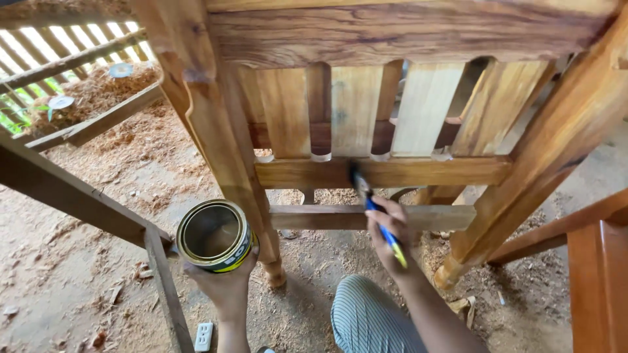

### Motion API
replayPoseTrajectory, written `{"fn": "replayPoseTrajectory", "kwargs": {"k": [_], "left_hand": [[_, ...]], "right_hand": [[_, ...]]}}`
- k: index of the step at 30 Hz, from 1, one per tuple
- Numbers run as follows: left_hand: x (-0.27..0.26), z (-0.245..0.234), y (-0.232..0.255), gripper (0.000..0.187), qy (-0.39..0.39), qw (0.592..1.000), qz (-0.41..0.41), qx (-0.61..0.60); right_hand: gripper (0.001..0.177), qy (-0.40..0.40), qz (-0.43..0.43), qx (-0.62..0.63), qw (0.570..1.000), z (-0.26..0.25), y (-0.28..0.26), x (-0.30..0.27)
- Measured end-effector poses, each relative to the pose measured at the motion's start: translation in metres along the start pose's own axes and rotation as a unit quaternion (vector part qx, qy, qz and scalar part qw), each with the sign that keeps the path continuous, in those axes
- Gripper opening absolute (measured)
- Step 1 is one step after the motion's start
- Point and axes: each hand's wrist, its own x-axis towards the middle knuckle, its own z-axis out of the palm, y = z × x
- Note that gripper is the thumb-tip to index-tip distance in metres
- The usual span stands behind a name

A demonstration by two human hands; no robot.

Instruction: The person applies wood stain to a wooden chair using a paintbrush. They hold a can of stain in one hand and repeatedly dip the brush into the can to apply the finish to the chair's legs and back slats.

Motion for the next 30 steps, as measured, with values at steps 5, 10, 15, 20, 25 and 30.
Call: {"fn": "replayPoseTrajectory", "kwargs": {"k": [5, 10, 15, 20, 25, 30], "left_hand": [[-0.008, 0.003, -0.011, 0.106, -0.023, 1.000, -0.017, -0.001], [-0.011, 0.013, -0.006, 0.115, -0.024, 0.994, -0.073, -0.078], [-0.008, 0.020, -0.004, 0.116, -0.024, 0.995, -0.099, -0.023], [-0.008, 0.025, -0.014, 0.123, 0.023, 0.999, 0.000, -0.025], [-0.004, 0.018, -0.004, 0.114, -0.023, 0.998, -0.043, -0.026], [-0.008, 0.019, -0.007, 0.130, -0.031, 0.999, -0.023, 0.023]], "right_hand": [[0.023, -0.015, -0.061, 0.035, 0.997, -0.041, -0.014, 0.093], [0.024, -0.357, 0.022, -0.037, 0.933, -0.051, -0.005, 0.210], [0.022, -0.408, -0.087, -0.141, 0.898, -0.054, -0.043, 0.268], [0.022, -0.294, -0.237, -0.247, 0.893, -0.053, -0.044, 0.250], [0.011, -0.380, -0.363, -0.307, 0.794, 0.003, -0.025, 0.166], [0.019, -0.444, -0.250, -0.180, 0.841, 0.000, -0.028, 0.169]]}}
